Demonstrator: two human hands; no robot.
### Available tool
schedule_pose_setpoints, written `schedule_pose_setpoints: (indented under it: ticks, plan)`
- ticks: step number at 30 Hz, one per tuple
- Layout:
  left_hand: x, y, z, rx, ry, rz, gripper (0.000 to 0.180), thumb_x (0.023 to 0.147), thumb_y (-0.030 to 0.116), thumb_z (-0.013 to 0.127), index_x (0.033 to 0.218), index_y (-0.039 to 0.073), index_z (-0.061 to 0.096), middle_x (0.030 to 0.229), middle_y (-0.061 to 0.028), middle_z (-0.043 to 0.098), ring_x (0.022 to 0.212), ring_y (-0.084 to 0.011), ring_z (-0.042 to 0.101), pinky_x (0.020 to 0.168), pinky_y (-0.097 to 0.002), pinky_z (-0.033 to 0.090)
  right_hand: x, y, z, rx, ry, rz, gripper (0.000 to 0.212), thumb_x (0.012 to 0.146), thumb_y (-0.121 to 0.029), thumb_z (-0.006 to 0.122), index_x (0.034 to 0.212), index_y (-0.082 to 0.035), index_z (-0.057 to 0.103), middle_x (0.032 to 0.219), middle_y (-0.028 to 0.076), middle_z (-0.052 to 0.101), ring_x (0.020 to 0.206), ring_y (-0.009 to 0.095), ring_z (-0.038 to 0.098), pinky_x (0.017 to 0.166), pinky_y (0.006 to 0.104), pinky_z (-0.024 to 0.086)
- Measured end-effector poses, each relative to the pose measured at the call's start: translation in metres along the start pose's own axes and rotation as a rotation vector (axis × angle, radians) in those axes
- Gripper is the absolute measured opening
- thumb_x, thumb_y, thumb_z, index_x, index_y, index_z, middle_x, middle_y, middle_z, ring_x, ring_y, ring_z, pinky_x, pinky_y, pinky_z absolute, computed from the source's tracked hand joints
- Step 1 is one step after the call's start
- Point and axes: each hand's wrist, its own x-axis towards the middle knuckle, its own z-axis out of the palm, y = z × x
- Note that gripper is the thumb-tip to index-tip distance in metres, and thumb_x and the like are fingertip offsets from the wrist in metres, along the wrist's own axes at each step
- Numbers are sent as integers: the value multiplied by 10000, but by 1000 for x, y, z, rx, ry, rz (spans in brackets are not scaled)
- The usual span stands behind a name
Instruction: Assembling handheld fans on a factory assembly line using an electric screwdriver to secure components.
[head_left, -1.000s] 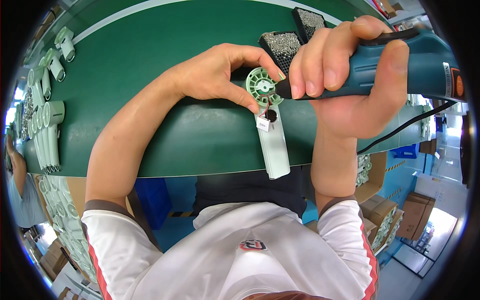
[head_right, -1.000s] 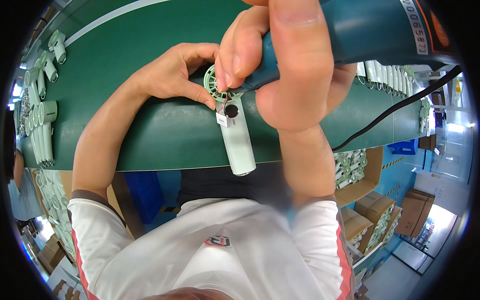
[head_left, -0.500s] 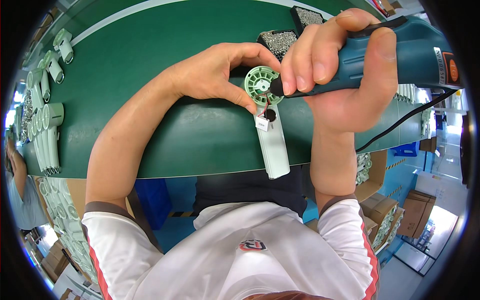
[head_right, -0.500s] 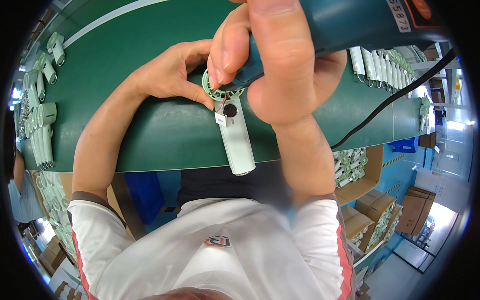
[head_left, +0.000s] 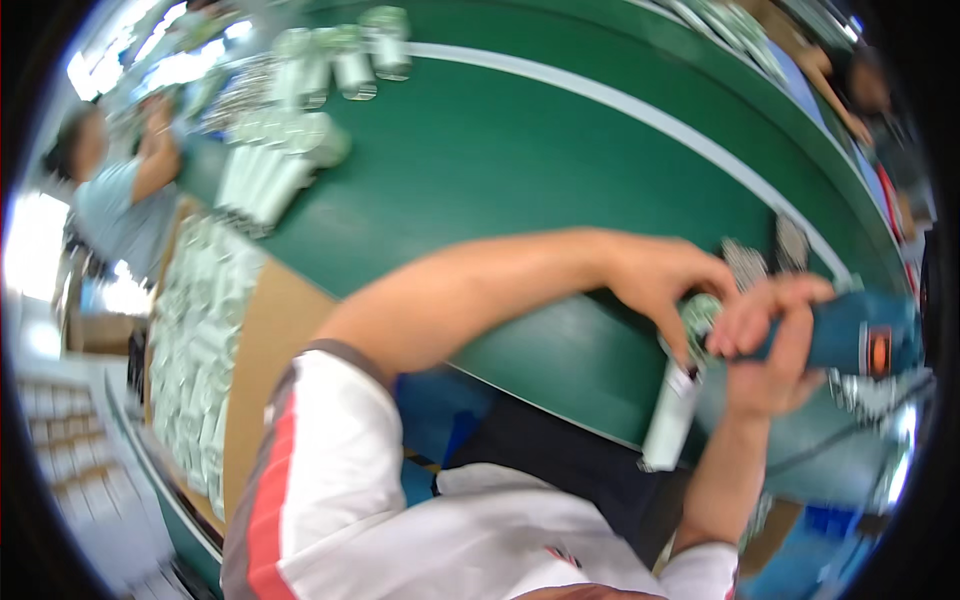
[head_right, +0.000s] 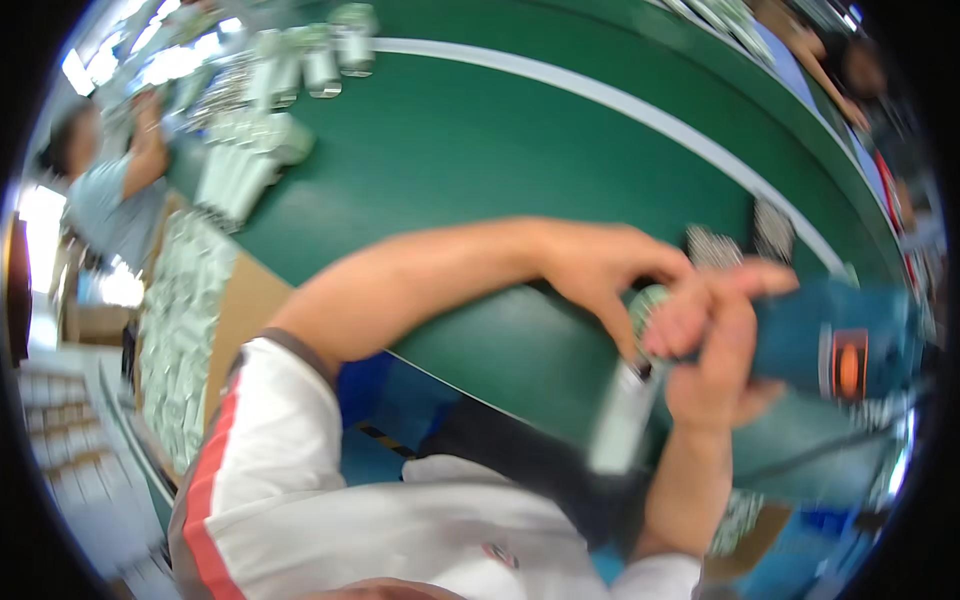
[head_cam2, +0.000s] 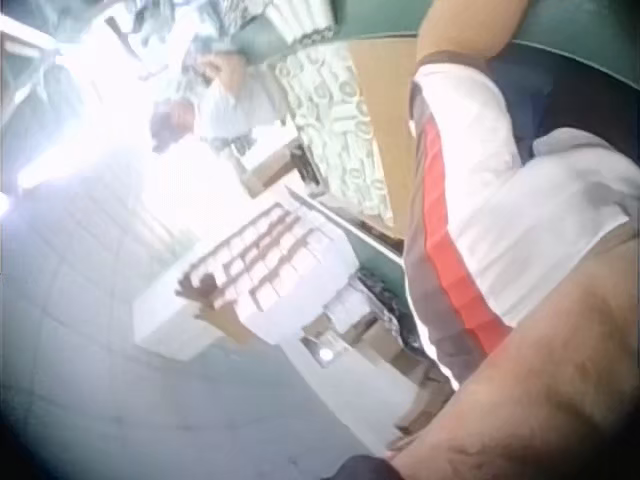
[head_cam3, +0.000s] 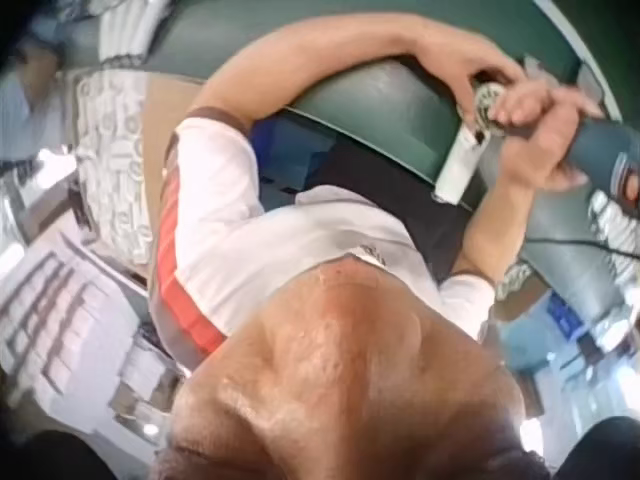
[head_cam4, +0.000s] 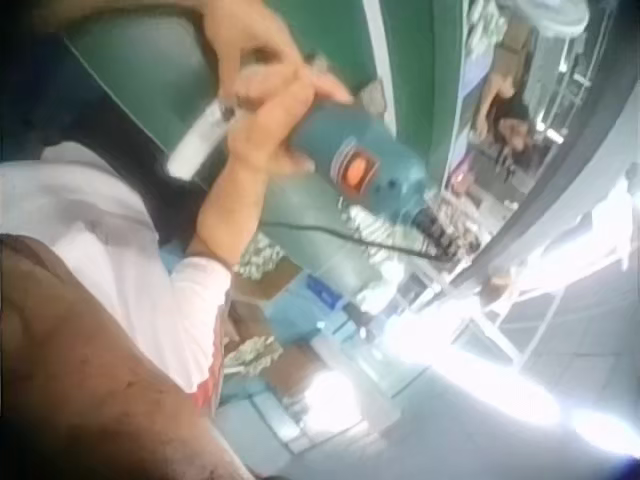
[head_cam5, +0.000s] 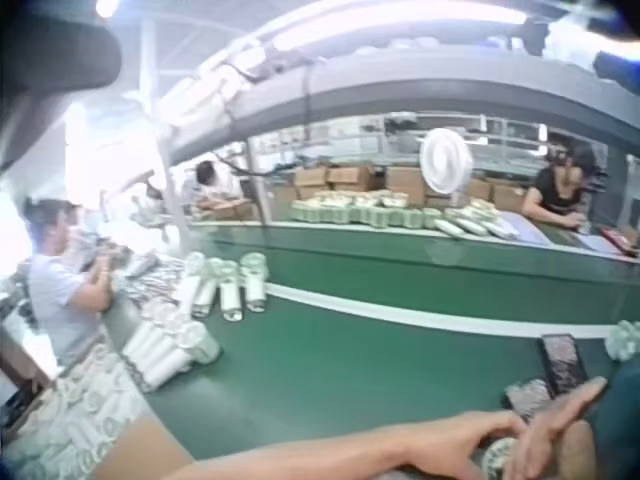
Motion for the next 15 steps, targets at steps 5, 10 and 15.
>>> schedule_pose_setpoints:
  ticks: [5,10,15]
  plan:
    - [0,3,3,-44,-51,-119,830,646,234,995,1332,10,587,1266,-120,692,1199,-188,622,1034,-332,487,2,9,-1,-117,-160,-169,128,1053,-133,492,1012,-12,488,647,59,459,479,148,427,438,293,418]
    - [-3,-9,5,-108,-5,-36,741,648,210,997,1242,-1,609,1144,-89,726,1047,-149,655,902,-303,527,4,16,5,-106,-177,-172,112,1043,-113,504,1012,-7,486,651,61,464,481,144,432,431,282,410]
    - [0,-9,7,-31,-27,-30,745,662,212,995,1255,-3,598,1147,-80,718,1054,-157,653,909,-307,529,1,13,3,-94,-176,-172,125,1046,-122,497,1008,-4,480,649,62,465,484,143,440,429,282,410]
